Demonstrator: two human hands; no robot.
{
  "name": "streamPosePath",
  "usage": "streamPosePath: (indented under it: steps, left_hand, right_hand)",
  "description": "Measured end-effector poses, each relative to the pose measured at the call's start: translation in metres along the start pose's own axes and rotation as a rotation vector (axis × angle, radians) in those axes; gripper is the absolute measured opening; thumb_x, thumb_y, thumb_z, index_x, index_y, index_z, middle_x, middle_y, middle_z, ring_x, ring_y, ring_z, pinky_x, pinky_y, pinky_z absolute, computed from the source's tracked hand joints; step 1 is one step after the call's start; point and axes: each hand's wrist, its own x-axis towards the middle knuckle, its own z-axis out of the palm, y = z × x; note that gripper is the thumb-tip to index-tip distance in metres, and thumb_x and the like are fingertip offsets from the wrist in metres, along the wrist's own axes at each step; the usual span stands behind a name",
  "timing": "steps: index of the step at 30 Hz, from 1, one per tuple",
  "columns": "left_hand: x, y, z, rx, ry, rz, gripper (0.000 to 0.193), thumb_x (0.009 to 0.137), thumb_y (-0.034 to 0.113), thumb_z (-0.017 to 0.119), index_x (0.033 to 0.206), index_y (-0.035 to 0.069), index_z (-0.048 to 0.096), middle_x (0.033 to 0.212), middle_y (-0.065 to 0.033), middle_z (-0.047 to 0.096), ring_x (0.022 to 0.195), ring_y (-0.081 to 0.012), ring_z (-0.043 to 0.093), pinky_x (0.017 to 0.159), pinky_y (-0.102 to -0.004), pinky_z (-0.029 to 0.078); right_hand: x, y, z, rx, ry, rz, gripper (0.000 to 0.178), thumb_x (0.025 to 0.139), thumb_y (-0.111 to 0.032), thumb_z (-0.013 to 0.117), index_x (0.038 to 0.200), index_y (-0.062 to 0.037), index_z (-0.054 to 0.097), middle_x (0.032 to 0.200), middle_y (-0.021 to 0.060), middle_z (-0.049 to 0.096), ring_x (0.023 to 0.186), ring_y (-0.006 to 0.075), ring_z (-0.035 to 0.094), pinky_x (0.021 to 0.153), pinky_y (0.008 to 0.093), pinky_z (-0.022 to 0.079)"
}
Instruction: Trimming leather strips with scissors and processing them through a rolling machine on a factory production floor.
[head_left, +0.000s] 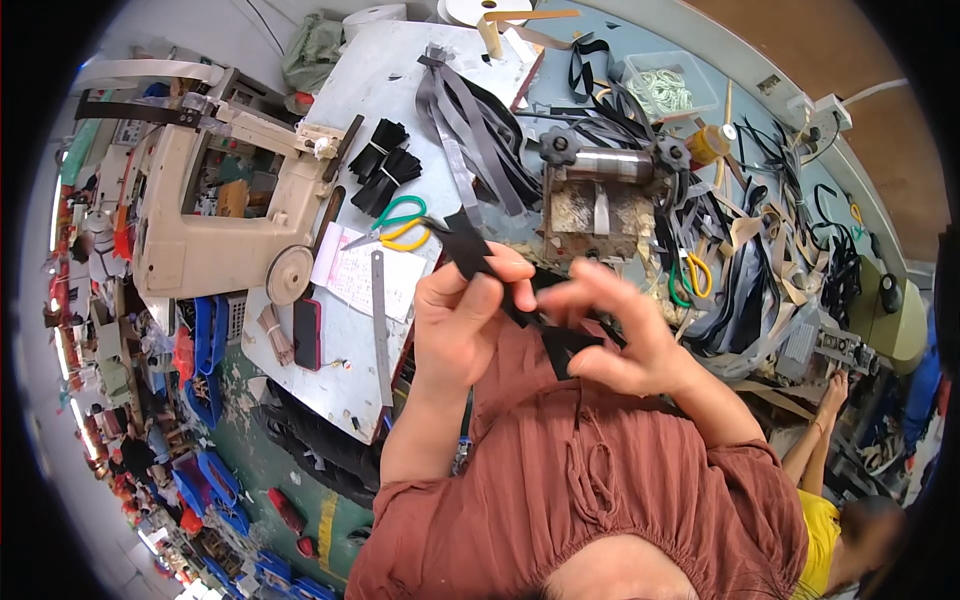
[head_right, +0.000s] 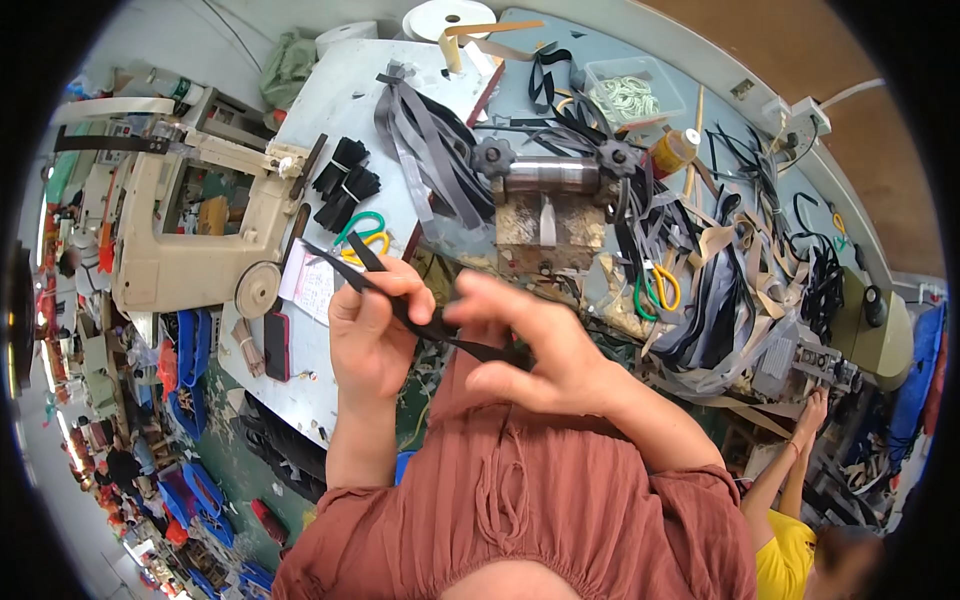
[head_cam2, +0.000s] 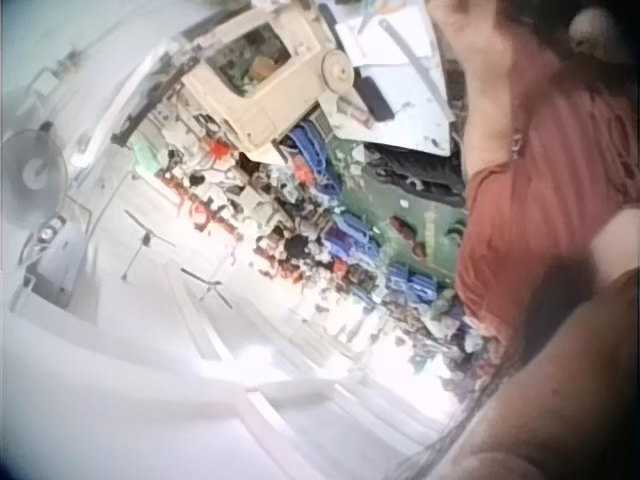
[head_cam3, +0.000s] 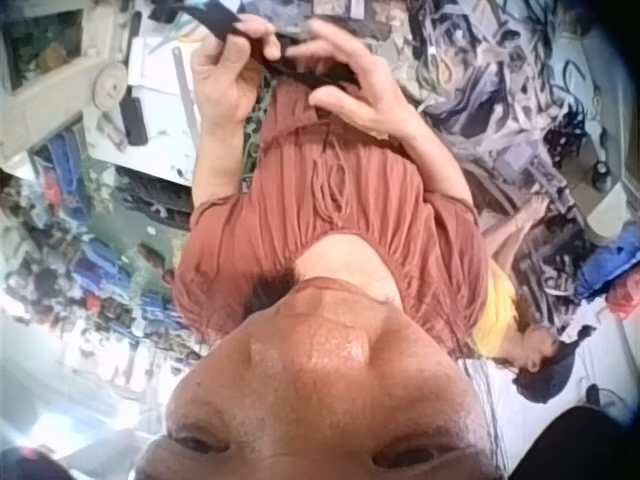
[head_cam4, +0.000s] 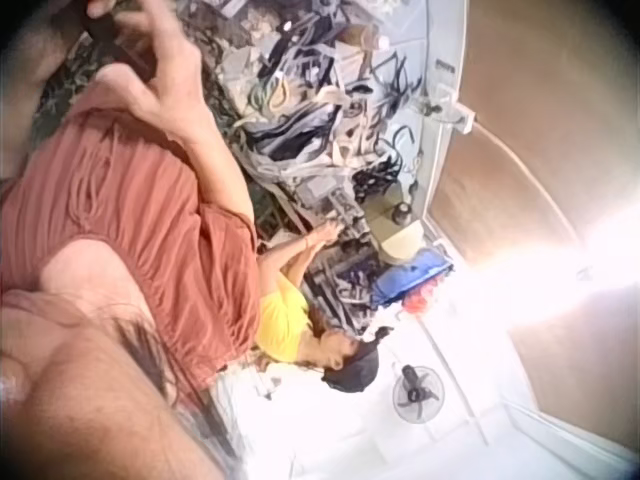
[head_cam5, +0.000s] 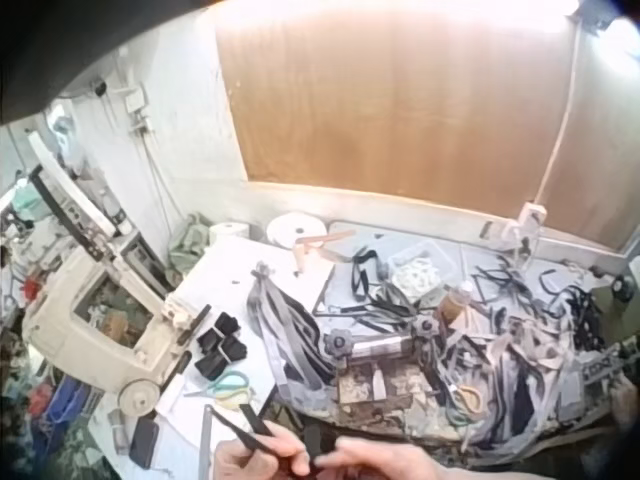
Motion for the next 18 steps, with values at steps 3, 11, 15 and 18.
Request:
streamPosePath:
  steps: [3, 11, 15, 18]
  left_hand:
    - [-0.020, -0.002, 0.038, 0.361, 0.009, -0.081, 0.015, 0.088, 0.006, 0.060, 0.096, -0.006, 0.065, 0.097, -0.0089, 0.058, 0.073, -0.0120, 0.059, 0.067, -0.0234, 0.047]
    - [-0.071, -0.031, 0.100, 0.921, -0.040, 0.078, 0.020, 0.092, 0.009, 0.054, 0.100, -0.007, 0.061, 0.097, -0.0082, 0.058, 0.070, -0.0111, 0.058, 0.063, -0.0223, 0.048]
    - [-0.086, -0.047, 0.107, 0.564, 0.203, 0.127, 0.031, 0.099, 0.022, 0.041, 0.111, -0.001, 0.058, 0.098, -0.0095, 0.063, 0.082, -0.0125, 0.060, 0.077, -0.0239, 0.045]
    - [-0.082, -0.039, 0.111, 0.484, 0.248, 0.044, 0.042, 0.097, 0.009, 0.040, 0.138, 0.003, 0.031, 0.105, -0.0140, 0.061, 0.087, -0.0136, 0.061, 0.081, -0.0271, 0.048]
  right_hand:
    - [-0.007, -0.008, -0.028, -0.192, 0.177, -0.084, 0.045, 0.079, -0.013, 0.064, 0.122, -0.0025, 0.053, 0.103, 0.0122, 0.063, 0.090, 0.0207, 0.061, 0.078, 0.0316, 0.046]
    - [-0.042, -0.046, -0.041, 0.032, 0.142, -0.123, 0.020, 0.082, -0.004, 0.064, 0.100, 0.0025, 0.063, 0.090, 0.0088, 0.063, 0.076, 0.0120, 0.059, 0.068, 0.0242, 0.046]
    - [-0.064, -0.074, -0.040, 0.257, 0.153, -0.021, 0.011, 0.077, 0.001, 0.068, 0.087, 0.0028, 0.065, 0.082, 0.0069, 0.063, 0.071, 0.0100, 0.059, 0.066, 0.0224, 0.046]
    - [-0.074, -0.087, -0.053, 0.135, -0.159, -0.067, 0.011, 0.072, 0.000, 0.073, 0.080, 0.0003, 0.066, 0.096, 0.0095, 0.064, 0.082, 0.0129, 0.061, 0.072, 0.0249, 0.047]
